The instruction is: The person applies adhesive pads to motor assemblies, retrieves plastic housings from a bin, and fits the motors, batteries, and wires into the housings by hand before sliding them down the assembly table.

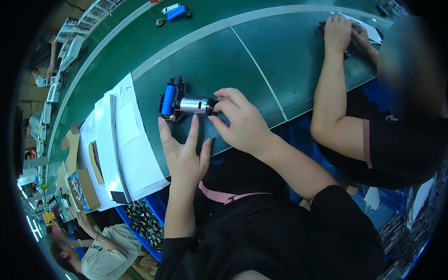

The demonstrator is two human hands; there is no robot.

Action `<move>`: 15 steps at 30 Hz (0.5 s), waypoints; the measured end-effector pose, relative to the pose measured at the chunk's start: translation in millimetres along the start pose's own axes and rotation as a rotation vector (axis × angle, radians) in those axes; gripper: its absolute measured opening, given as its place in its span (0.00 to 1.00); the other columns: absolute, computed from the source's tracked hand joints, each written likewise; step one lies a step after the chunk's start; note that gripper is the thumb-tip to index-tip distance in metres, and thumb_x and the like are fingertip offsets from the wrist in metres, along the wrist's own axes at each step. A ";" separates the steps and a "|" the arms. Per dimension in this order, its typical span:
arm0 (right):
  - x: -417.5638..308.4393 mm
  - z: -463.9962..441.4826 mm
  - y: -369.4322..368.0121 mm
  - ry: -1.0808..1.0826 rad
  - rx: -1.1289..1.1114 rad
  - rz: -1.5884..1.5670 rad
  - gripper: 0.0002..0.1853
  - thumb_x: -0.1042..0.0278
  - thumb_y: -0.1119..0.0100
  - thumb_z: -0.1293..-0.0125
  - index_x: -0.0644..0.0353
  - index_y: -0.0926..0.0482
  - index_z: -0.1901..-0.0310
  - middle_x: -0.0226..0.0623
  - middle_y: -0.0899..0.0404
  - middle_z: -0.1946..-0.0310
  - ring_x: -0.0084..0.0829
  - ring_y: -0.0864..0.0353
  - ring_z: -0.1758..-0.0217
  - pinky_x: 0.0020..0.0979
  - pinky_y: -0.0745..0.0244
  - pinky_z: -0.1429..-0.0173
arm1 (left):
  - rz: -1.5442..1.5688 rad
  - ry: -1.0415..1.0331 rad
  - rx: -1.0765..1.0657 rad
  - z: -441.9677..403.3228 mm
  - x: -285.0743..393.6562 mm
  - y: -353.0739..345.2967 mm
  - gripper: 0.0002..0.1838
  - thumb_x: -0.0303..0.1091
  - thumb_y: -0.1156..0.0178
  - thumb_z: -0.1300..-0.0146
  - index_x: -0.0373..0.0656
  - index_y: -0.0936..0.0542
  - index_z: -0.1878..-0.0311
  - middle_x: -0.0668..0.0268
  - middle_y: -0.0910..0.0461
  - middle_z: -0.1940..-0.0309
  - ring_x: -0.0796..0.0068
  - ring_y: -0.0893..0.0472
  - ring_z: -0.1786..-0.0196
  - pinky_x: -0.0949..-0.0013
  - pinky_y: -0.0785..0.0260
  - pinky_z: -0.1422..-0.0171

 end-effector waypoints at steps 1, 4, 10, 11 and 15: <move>1.0 0.9 -2.4 -0.007 -0.009 -0.022 0.08 0.77 0.29 0.42 0.66 0.19 0.63 0.47 0.22 0.47 0.42 0.15 0.51 0.37 0.18 0.49 | -0.001 0.002 -0.012 0.4 -0.1 -0.7 0.31 0.48 0.29 0.38 0.56 0.20 0.30 0.31 0.49 0.25 0.22 0.43 0.23 0.37 0.39 0.24; -1.8 -0.1 -4.0 0.000 -0.044 -0.013 0.08 0.79 0.28 0.42 0.66 0.18 0.62 0.48 0.22 0.44 0.41 0.14 0.47 0.36 0.17 0.42 | -0.008 0.012 -0.048 -0.7 2.0 1.6 0.31 0.47 0.29 0.37 0.55 0.21 0.30 0.30 0.50 0.24 0.21 0.44 0.23 0.37 0.41 0.23; -6.3 -1.3 -7.7 0.028 0.020 0.058 0.07 0.79 0.30 0.42 0.66 0.21 0.64 0.47 0.21 0.47 0.44 0.16 0.52 0.37 0.19 0.51 | 0.023 -0.003 -0.049 -0.6 3.5 1.5 0.31 0.42 0.30 0.38 0.50 0.21 0.30 0.24 0.52 0.24 0.25 0.47 0.20 0.40 0.46 0.20; -6.9 -0.4 -9.3 0.043 0.036 0.078 0.08 0.79 0.30 0.42 0.66 0.22 0.64 0.48 0.21 0.48 0.45 0.17 0.52 0.37 0.19 0.51 | 0.026 -0.007 -0.050 -0.6 2.9 1.0 0.31 0.42 0.30 0.38 0.50 0.21 0.30 0.24 0.52 0.24 0.25 0.47 0.20 0.40 0.46 0.20; -12.3 -0.1 -13.5 0.052 0.090 0.117 0.09 0.79 0.30 0.43 0.65 0.22 0.64 0.48 0.21 0.49 0.47 0.18 0.51 0.39 0.20 0.49 | 0.016 -0.001 -0.072 -1.4 3.1 1.7 0.30 0.41 0.30 0.38 0.50 0.20 0.31 0.23 0.52 0.24 0.24 0.48 0.20 0.40 0.47 0.20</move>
Point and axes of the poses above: each hand's wrist, its own z-axis away from the middle knuckle, its own y-axis out of the back of the hand, x = y × z, the point moved 3 cm from there along -z, towards the middle knuckle
